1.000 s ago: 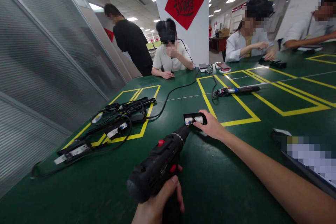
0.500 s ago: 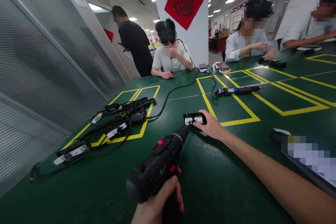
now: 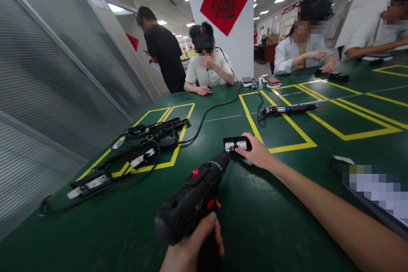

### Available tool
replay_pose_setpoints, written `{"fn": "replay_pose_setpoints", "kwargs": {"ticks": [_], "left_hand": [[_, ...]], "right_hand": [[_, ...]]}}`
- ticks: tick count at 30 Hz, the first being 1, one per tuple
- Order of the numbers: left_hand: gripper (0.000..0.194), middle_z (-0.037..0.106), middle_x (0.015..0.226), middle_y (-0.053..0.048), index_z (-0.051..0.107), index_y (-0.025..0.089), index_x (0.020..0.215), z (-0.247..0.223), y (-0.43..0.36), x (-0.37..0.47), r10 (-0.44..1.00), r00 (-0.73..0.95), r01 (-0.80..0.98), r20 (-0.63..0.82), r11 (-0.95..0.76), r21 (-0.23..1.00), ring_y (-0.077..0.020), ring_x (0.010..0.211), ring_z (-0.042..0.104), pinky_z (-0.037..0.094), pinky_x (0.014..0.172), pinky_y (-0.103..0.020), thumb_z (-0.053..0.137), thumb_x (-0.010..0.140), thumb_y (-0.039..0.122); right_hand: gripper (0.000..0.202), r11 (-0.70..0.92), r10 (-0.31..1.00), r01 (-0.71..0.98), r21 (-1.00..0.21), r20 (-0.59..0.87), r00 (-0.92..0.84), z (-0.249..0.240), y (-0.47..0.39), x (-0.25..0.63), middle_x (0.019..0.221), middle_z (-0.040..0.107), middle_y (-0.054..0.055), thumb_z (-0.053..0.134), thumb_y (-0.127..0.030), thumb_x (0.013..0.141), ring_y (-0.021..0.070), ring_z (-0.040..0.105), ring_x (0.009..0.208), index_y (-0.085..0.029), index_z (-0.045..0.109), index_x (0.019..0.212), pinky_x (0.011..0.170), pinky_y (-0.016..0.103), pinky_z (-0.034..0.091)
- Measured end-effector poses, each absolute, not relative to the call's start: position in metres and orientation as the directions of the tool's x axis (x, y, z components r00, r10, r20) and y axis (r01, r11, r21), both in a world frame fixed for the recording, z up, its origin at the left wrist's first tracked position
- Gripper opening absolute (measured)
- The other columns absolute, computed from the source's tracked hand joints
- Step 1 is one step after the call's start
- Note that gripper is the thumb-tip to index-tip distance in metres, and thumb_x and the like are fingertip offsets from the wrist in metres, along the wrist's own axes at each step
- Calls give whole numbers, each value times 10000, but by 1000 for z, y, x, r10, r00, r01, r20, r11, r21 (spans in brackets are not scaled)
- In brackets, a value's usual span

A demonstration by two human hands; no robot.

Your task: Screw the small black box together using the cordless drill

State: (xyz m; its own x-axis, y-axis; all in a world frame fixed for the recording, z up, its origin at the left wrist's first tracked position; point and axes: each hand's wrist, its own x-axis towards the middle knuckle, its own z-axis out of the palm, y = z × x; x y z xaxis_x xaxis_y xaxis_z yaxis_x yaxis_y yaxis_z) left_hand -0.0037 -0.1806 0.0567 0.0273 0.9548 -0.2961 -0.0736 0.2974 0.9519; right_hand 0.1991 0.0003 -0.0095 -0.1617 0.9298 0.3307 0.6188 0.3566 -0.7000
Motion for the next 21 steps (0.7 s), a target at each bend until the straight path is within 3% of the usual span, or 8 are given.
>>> {"fn": "replay_pose_setpoints", "kwargs": {"ticks": [21], "left_hand": [[254, 573, 455, 24, 503, 171, 882, 65, -181, -1, 950, 18, -83, -310, 311, 947, -173, 391, 559, 431, 442, -292, 567, 763, 386]], "right_hand": [[449, 334, 940, 611, -718, 296, -167, -5, -2, 199, 966, 578, 73, 578, -462, 762, 213, 543, 884, -213, 478, 1121, 757, 353, 417]]}}
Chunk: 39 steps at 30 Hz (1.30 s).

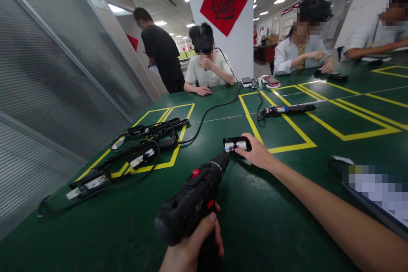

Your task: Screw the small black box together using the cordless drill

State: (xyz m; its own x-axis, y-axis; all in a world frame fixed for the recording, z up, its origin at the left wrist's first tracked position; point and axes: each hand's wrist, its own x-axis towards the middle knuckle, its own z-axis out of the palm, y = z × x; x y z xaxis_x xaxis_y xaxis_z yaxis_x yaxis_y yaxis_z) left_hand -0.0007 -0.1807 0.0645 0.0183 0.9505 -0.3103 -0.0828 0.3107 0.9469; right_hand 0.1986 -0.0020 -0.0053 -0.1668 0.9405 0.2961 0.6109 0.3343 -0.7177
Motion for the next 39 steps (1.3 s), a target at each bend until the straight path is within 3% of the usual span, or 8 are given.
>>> {"fn": "replay_pose_setpoints", "kwargs": {"ticks": [21, 31, 39], "left_hand": [[270, 584, 467, 11, 531, 168, 878, 60, -181, -4, 945, 42, -89, -323, 326, 941, -180, 405, 561, 438, 455, -303, 576, 759, 407], [323, 579, 468, 14, 509, 159, 968, 56, -180, -5, 955, 34, -70, -295, 297, 952, -189, 388, 562, 434, 436, -308, 561, 766, 406], [289, 580, 455, 9, 530, 159, 896, 57, -180, -4, 951, 27, -85, -307, 308, 948, -186, 387, 561, 431, 432, -298, 568, 756, 409]], "right_hand": [[458, 342, 937, 607, -717, 307, -165, -9, -2, 199, 987, 570, 71, 566, -474, 767, 209, 539, 888, -219, 467, 1133, 756, 352, 421], [455, 341, 937, 611, -714, 308, -164, -8, -1, 199, 981, 573, 76, 565, -480, 768, 216, 539, 889, -220, 467, 1128, 754, 355, 421], [453, 341, 936, 620, -707, 315, -156, -9, -1, 199, 974, 577, 70, 582, -456, 762, 214, 541, 889, -223, 473, 1134, 770, 360, 416]]}}
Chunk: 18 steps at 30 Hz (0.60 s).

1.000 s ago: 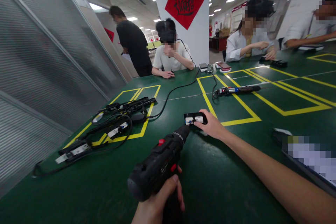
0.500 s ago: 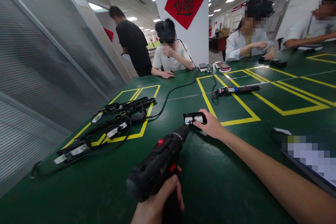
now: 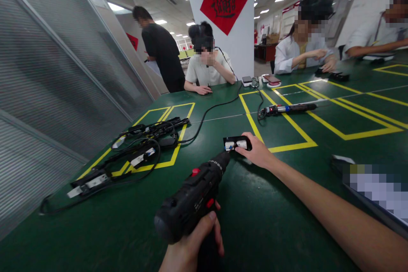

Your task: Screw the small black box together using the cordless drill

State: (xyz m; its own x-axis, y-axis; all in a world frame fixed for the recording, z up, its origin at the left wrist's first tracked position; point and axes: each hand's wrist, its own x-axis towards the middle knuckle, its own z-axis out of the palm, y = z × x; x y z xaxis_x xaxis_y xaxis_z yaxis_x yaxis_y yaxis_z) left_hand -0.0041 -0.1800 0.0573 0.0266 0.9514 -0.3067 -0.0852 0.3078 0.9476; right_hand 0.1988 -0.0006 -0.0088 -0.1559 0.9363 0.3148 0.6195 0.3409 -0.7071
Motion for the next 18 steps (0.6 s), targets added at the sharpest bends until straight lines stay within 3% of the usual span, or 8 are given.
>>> {"fn": "replay_pose_setpoints", "kwargs": {"ticks": [18], "left_hand": [[328, 574, 466, 24, 492, 158, 983, 60, -180, -3, 952, 23, -85, -304, 305, 948, -183, 387, 564, 432, 438, -300, 561, 764, 393]], "right_hand": [[474, 346, 935, 620, -704, 315, -165, -9, -1, 200, 982, 572, 76, 561, -490, 766, 216, 539, 882, -227, 458, 1146, 747, 345, 418]]}}
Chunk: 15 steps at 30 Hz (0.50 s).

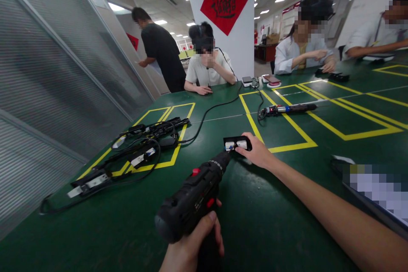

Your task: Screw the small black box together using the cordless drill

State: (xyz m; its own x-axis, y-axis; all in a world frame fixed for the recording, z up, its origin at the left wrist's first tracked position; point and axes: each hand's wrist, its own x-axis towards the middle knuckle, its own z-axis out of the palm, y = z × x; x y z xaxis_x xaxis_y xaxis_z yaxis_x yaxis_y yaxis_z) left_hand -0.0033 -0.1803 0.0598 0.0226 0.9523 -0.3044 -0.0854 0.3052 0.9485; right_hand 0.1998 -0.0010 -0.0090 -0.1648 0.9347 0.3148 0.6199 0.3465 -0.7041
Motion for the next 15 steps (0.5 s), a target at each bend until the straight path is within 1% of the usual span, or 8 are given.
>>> {"fn": "replay_pose_setpoints", "kwargs": {"ticks": [10, 15], "left_hand": [[326, 578, 455, 22, 483, 157, 980, 53, -180, -5, 955, 34, -102, -293, 295, 950, -183, 373, 553, 425, 418, -299, 564, 762, 385], [292, 575, 456, 20, 498, 160, 938, 54, -179, -5, 950, 50, -105, -307, 311, 945, -185, 389, 564, 429, 432, -298, 560, 766, 387]], "right_hand": [[446, 358, 930, 616, -702, 331, -163, -9, -2, 199, 951, 573, 71, 567, -455, 769, 211, 536, 871, -217, 469, 1133, 749, 343, 416], [429, 366, 927, 609, -703, 332, -174, -8, -2, 200, 941, 570, 68, 565, -446, 774, 208, 534, 856, -222, 468, 1127, 734, 339, 417]]}}
